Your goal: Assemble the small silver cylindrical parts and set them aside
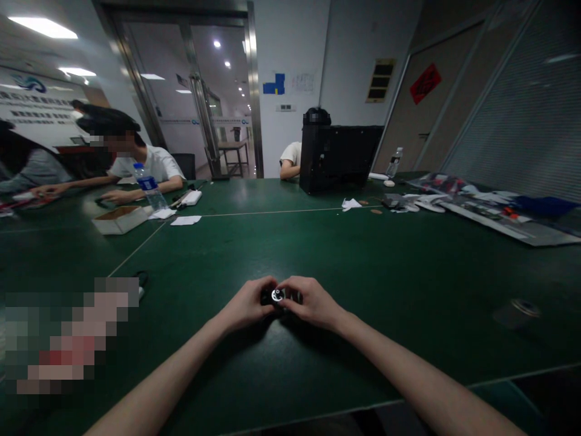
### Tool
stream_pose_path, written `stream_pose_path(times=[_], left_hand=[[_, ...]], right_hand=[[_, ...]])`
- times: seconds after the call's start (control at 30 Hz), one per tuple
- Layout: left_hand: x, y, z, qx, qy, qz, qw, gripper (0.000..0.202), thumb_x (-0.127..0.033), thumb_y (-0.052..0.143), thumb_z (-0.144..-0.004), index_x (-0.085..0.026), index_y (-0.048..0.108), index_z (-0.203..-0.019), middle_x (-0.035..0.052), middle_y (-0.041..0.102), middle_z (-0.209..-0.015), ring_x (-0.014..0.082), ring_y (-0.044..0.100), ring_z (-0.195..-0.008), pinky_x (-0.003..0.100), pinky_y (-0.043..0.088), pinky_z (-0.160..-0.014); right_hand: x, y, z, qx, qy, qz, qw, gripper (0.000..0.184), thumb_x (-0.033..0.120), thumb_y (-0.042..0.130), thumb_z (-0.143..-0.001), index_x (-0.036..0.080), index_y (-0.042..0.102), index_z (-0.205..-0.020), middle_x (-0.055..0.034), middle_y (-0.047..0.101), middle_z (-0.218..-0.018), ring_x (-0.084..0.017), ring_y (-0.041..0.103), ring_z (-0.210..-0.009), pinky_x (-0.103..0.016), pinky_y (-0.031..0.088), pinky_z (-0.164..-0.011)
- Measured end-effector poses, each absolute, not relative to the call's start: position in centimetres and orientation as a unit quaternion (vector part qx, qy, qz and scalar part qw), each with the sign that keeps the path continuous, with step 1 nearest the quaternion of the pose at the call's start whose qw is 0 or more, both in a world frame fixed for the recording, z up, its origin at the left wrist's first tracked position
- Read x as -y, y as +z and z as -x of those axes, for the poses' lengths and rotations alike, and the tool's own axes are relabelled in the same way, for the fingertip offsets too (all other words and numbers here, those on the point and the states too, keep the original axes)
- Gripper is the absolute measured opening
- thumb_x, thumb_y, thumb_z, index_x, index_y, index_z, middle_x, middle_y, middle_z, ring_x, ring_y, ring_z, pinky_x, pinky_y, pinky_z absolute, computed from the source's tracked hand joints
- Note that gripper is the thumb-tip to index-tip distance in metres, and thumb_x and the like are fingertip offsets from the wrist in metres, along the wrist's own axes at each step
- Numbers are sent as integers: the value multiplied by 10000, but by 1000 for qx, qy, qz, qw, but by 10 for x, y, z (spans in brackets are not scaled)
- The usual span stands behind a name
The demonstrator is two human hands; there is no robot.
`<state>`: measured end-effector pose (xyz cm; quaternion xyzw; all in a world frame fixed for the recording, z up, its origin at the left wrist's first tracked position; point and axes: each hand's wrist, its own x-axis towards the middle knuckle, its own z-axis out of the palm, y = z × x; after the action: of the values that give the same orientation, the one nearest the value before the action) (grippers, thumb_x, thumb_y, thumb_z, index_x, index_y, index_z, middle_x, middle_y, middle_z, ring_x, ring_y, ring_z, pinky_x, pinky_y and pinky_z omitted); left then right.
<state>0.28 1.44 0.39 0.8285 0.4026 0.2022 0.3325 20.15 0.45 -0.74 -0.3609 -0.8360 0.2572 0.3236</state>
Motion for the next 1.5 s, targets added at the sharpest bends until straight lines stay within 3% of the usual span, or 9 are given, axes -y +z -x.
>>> stream_pose_path(times=[0.5, 0.8, 0.97, 1.2, 1.5], left_hand=[[-13, 3, -5, -398, 199, -848, 290, 197, -239, 628, -742, -171, 544, -907, 5, 587, -835, 149, 521, -735, 233, 387, -636], [-13, 6, -5, -418, 181, -848, 270, 235, -250, 643, -719, -171, 550, -919, 9, 598, -839, 153, 529, -734, 237, 382, -634], [-12, 7, -5, -419, 174, -854, 255, 239, -247, 638, -719, -177, 550, -930, 13, 602, -861, 159, 534, -752, 243, 389, -647], [-11, 11, -5, -424, 162, -852, 260, 250, -273, 628, -728, -180, 552, -948, 28, 606, -890, 177, 542, -791, 260, 403, -679], [-12, 7, -4, -426, 160, -853, 253, 275, -300, 614, -742, -183, 520, -973, 41, 607, -922, 191, 552, -806, 272, 408, -687]], right_hand=[[-5, 7, -207, 809, 262, 365, 379, 111, 242, 593, -832, 173, 662, -886, -30, 601, -825, -114, 555, -666, -237, 448, -602], [-19, -2, -225, 856, 273, 395, 191, 153, 226, 636, -780, 200, 724, -903, -30, 647, -853, -130, 585, -731, -232, 425, -663], [-17, -2, -224, 860, 263, 403, 168, 201, 250, 632, -782, 212, 715, -961, -36, 642, -913, -140, 581, -775, -233, 420, -684], [-17, 1, -225, 854, 273, 405, 181, 230, 271, 649, -770, 196, 690, -984, -38, 646, -905, -148, 583, -771, -250, 438, -680], [-9, -1, -210, 844, 255, 374, 287, 315, 267, 688, -752, 173, 608, -1042, -53, 644, -992, -173, 578, -885, -303, 450, -793]])
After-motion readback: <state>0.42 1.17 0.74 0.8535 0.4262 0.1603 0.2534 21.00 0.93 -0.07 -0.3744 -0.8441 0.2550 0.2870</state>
